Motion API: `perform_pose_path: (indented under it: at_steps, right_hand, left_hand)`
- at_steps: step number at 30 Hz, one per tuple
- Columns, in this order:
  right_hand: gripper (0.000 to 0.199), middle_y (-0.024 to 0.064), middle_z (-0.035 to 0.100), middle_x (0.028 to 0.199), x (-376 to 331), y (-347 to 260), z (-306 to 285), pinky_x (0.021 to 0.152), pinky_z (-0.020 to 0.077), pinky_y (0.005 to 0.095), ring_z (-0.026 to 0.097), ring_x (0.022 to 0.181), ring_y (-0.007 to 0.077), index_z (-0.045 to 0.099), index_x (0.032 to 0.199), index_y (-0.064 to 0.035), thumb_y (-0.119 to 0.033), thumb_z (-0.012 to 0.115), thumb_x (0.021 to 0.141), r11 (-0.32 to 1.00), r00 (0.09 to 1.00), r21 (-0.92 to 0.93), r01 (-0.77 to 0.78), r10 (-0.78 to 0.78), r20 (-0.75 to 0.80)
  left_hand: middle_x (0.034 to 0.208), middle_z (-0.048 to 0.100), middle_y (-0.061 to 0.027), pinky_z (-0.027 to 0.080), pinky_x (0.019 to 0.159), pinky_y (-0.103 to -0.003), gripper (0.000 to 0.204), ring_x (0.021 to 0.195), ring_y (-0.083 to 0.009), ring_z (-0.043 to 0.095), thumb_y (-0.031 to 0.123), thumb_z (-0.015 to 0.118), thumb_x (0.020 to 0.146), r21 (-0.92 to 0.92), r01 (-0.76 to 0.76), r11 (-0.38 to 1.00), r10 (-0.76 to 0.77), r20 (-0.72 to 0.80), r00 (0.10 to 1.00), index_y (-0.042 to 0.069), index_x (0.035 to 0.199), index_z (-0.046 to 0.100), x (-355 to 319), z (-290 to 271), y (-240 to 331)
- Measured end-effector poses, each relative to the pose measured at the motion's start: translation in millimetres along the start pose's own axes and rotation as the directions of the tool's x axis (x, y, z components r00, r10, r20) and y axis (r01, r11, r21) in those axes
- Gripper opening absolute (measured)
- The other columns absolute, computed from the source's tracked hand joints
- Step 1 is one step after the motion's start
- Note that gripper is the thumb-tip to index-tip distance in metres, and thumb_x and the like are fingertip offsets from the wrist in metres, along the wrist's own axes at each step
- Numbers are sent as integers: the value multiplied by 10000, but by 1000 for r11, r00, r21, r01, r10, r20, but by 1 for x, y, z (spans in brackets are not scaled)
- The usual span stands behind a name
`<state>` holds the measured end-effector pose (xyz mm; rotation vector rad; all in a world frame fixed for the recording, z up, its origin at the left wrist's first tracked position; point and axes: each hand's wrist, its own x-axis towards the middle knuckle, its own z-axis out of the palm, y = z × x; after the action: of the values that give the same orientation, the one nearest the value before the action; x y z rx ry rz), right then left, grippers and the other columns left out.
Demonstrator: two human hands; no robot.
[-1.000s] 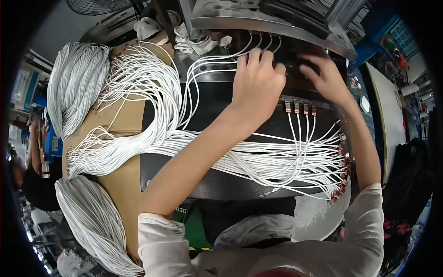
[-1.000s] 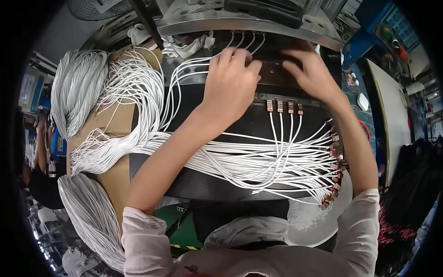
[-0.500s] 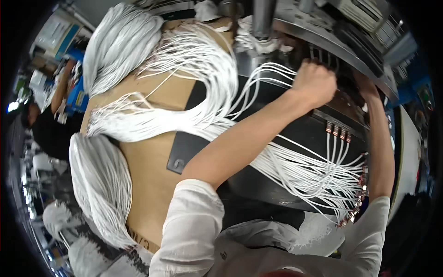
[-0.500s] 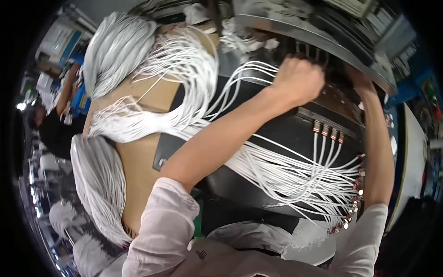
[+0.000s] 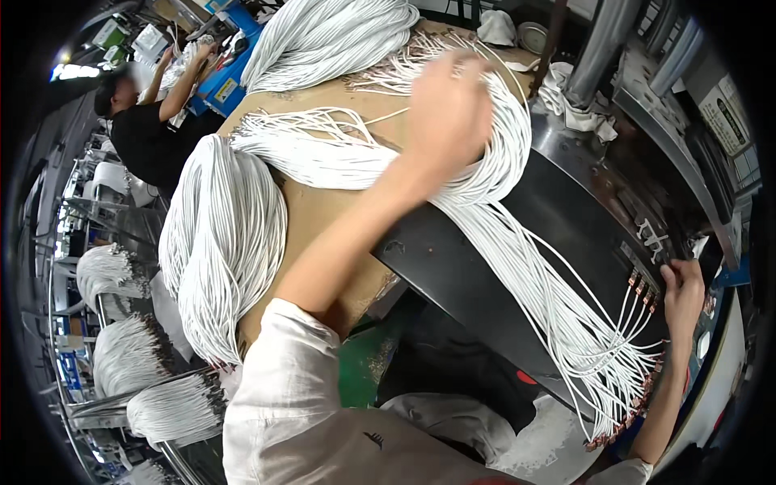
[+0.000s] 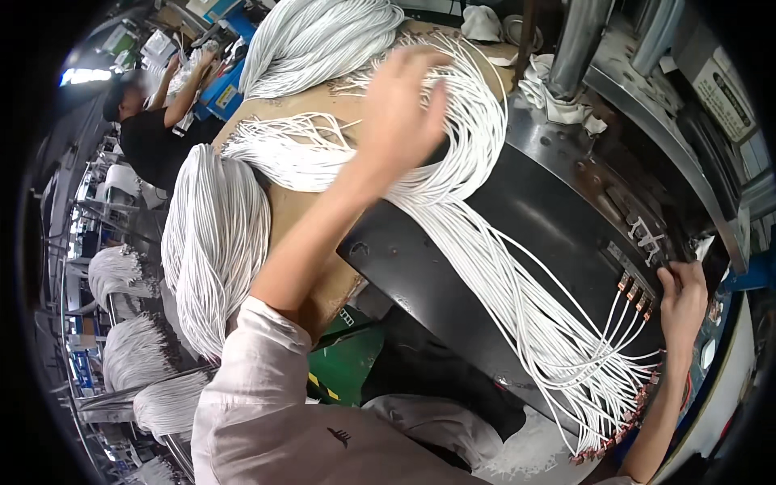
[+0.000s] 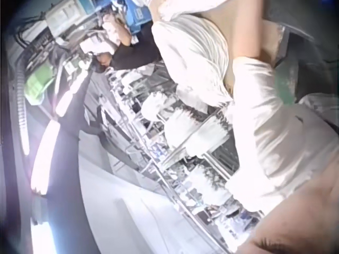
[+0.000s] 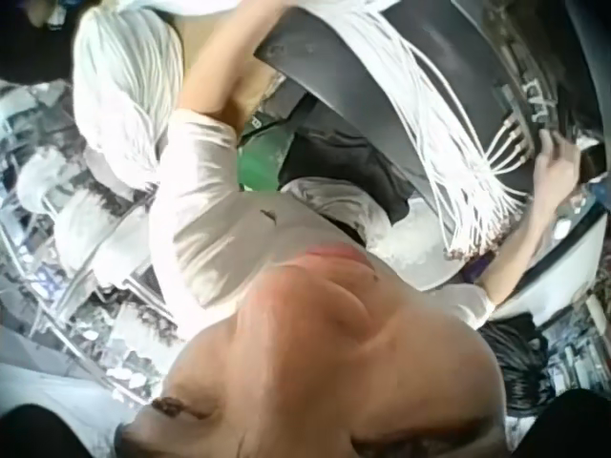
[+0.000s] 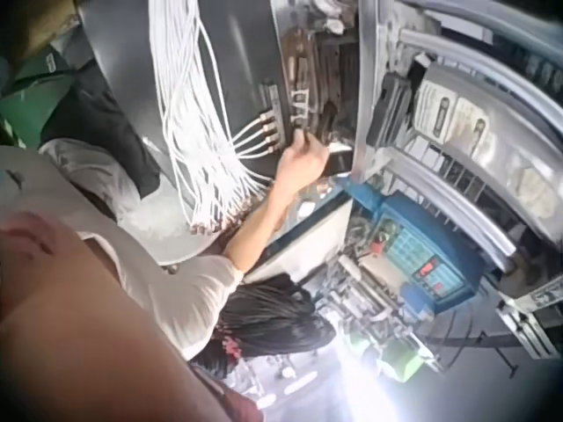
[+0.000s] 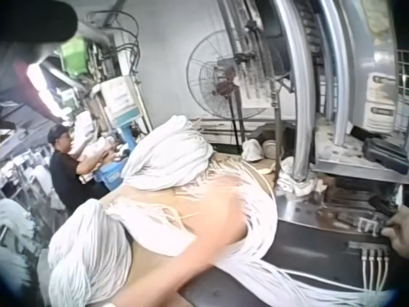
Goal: The person fits cable connectors into a metal fixture plate, loads the fixture into a press machine, and pulls the molded cables out of the machine.
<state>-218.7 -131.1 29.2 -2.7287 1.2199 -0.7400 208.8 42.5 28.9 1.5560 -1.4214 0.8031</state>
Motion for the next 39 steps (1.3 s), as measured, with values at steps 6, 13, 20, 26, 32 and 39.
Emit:
perform_pose_path:
  at_steps: [6,13,20,26,32,39]
  right_hand:
    - [86,69,524,761,41,-60,16,621,397,291,481,681,133,597,962,14,-4,631,885,922,956,374,-97,-18,292]
    - [206,80,587,801,-2,-16,-115,694,455,285,598,769,187,609,1025,31,-74,670,858,820,537,529,-219,-351,767]
    - [332,177,579,937,-48,-20,-44,814,476,361,587,900,374,525,1132,20,7,653,827,992,920,69,107,-125,370]
    - [195,126,545,962,-39,-25,-38,805,452,299,536,874,196,515,1096,7,43,540,907,955,886,225,-195,73,458]
    - [314,93,638,1126,17,-11,-24,932,454,293,577,1015,160,572,1262,29,-86,548,970,695,815,543,-472,109,569]
    - [273,49,651,1077,106,66,49,877,481,311,589,974,171,614,1179,-30,-159,610,939,946,998,324,21,1,-66]
  left_hand:
    - [674,548,-21,406,769,-360,150,735,-217,567,204,700,744,-374,-166,912,273,255,928,92,685,620,-55,47,139]
    - [717,565,-28,389,755,-378,146,799,-203,561,206,692,732,-560,-177,809,207,-11,978,94,667,625,-50,39,143]
    - [945,598,-128,402,761,-444,255,950,-279,541,175,692,706,-552,-121,825,436,485,758,12,902,678,-50,29,254]
    - [953,595,-150,439,753,-433,281,941,-286,555,207,678,790,-489,-24,872,375,636,674,-25,947,650,-62,28,259]
    - [865,609,-139,476,717,-409,254,859,-285,580,251,653,878,-452,-26,892,348,649,677,0,842,659,-28,37,254]
    - [766,667,-155,503,750,-446,263,802,-314,639,228,609,902,-536,-83,840,323,371,870,14,770,688,20,148,223]
